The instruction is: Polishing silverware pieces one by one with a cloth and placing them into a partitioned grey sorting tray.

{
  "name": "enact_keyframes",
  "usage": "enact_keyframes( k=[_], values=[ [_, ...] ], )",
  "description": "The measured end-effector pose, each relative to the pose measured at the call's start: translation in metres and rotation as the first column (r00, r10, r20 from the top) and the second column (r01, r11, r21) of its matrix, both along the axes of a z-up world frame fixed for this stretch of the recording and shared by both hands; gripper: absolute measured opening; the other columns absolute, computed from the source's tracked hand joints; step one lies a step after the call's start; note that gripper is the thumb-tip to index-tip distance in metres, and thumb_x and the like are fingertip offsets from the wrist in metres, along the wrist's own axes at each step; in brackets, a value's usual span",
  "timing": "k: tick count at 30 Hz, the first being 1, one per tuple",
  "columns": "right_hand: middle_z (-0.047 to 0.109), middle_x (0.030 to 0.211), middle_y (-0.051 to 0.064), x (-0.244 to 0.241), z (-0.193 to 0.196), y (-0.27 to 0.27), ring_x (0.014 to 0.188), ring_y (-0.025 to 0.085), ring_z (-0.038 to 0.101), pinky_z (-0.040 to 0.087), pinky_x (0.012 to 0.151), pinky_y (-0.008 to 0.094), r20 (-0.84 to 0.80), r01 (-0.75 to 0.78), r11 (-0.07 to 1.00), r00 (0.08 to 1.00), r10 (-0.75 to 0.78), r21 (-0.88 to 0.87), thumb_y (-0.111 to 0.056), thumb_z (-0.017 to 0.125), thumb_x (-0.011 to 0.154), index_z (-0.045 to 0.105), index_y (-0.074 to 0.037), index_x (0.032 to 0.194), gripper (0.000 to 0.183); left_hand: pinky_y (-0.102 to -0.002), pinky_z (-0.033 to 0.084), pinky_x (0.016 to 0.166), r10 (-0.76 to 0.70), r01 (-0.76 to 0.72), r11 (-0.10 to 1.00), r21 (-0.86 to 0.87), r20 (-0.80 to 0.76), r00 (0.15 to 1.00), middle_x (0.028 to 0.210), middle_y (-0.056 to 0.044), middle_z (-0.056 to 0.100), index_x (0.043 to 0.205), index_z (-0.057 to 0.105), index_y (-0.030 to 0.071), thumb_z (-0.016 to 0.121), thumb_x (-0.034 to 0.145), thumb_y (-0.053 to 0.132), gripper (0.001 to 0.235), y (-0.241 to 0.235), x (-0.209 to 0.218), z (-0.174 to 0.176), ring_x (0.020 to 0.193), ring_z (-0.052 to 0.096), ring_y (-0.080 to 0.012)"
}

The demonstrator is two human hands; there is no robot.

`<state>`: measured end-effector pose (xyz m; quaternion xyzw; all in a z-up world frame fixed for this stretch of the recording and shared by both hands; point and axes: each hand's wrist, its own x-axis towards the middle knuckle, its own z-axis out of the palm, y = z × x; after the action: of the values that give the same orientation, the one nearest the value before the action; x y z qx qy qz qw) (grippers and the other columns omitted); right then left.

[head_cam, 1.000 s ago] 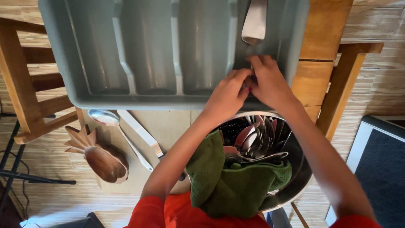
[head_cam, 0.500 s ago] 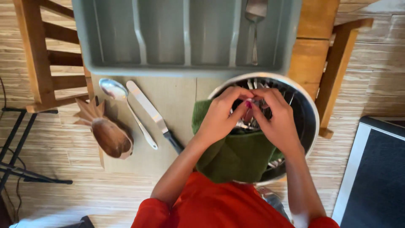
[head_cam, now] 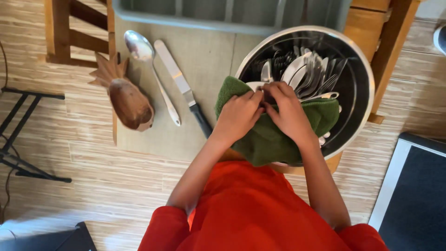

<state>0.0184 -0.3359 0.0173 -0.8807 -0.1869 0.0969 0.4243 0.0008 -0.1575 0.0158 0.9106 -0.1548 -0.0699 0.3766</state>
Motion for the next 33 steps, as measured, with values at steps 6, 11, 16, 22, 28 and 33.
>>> enact_keyframes(
  k=[6, 11, 16, 22, 28, 33],
  values=[
    [0.058, 0.122, 0.018, -0.008, 0.006, 0.023, 0.116, 0.041, 0.059, 0.049, 0.099, 0.044, 0.087, -0.049, 0.997, 0.995, 0.054, -0.062, 0.004, 0.074, 0.073, 0.061, 0.001, 0.127, 0.056, -0.051, 0.053, 0.067, 0.049, -0.051, 0.994, -0.092, -0.022, 0.999, 0.092, -0.012, 0.073, 0.104, 0.059, 0.01, 0.067, 0.095, 0.015, 0.014, 0.02, -0.01, 0.012, 0.081, 0.07, -0.0374],
    [0.06, 0.112, 0.015, -0.017, 0.012, 0.038, 0.089, 0.031, 0.068, 0.055, 0.079, 0.041, -0.159, 0.066, 0.992, 0.984, -0.082, -0.108, 0.001, 0.077, 0.078, 0.061, -0.003, 0.124, 0.049, -0.052, 0.053, 0.06, -0.006, 0.015, 0.992, 0.125, -0.07, 0.998, 0.074, -0.014, 0.07, 0.099, 0.062, 0.009, 0.07, 0.093, 0.024, 0.018, 0.043, -0.001, 0.019, 0.069, 0.07, -0.039],
    [0.063, 0.103, 0.014, -0.026, 0.012, 0.048, 0.081, 0.033, 0.067, 0.053, 0.072, 0.043, -0.145, 0.099, 0.975, 0.981, -0.129, -0.197, -0.004, 0.081, 0.079, 0.062, -0.004, 0.119, 0.044, -0.052, 0.053, 0.066, -0.046, 0.057, 0.992, 0.11, -0.104, 0.993, 0.081, -0.01, 0.072, 0.091, 0.064, 0.009, 0.07, 0.093, 0.025, 0.017, 0.065, -0.004, 0.011, 0.075, 0.071, -0.0374],
    [0.066, 0.109, 0.012, -0.043, 0.029, 0.032, 0.097, 0.036, 0.067, 0.05, 0.081, 0.045, 0.027, 0.093, 0.966, 0.996, -0.089, -0.24, -0.014, 0.074, 0.094, 0.065, -0.007, 0.112, 0.022, -0.045, 0.052, 0.083, -0.245, 0.238, 0.944, -0.23, -0.002, 0.97, 0.095, -0.011, 0.065, 0.096, 0.065, 0.004, 0.08, 0.083, 0.037, 0.038, 0.071, -0.01, 0.025, 0.096, 0.062, -0.0334],
    [0.068, 0.11, 0.016, -0.067, 0.068, 0.019, 0.103, 0.038, 0.063, 0.042, 0.088, 0.048, 0.064, 0.055, 0.967, 0.997, -0.04, -0.25, -0.025, 0.077, 0.086, 0.068, -0.003, 0.118, 0.039, -0.046, 0.048, 0.094, -0.352, 0.365, 0.927, -0.085, 0.141, 0.925, 0.109, -0.01, 0.062, 0.107, 0.067, 0.008, 0.078, 0.078, 0.022, 0.034, 0.055, -0.025, 0.016, 0.11, 0.057, -0.0316],
    [0.069, 0.101, 0.017, -0.079, 0.076, 0.017, 0.094, 0.038, 0.068, 0.052, 0.084, 0.042, 0.138, 0.175, 0.974, 0.978, -0.156, -0.143, -0.015, 0.081, 0.09, 0.064, -0.004, 0.118, 0.035, -0.044, 0.049, 0.102, -0.074, 0.142, 0.903, -0.406, 0.179, 0.981, 0.12, -0.009, 0.061, 0.12, 0.062, 0.007, 0.076, 0.096, 0.015, 0.029, 0.058, -0.032, 0.046, 0.118, 0.06, -0.0333]
  ],
)
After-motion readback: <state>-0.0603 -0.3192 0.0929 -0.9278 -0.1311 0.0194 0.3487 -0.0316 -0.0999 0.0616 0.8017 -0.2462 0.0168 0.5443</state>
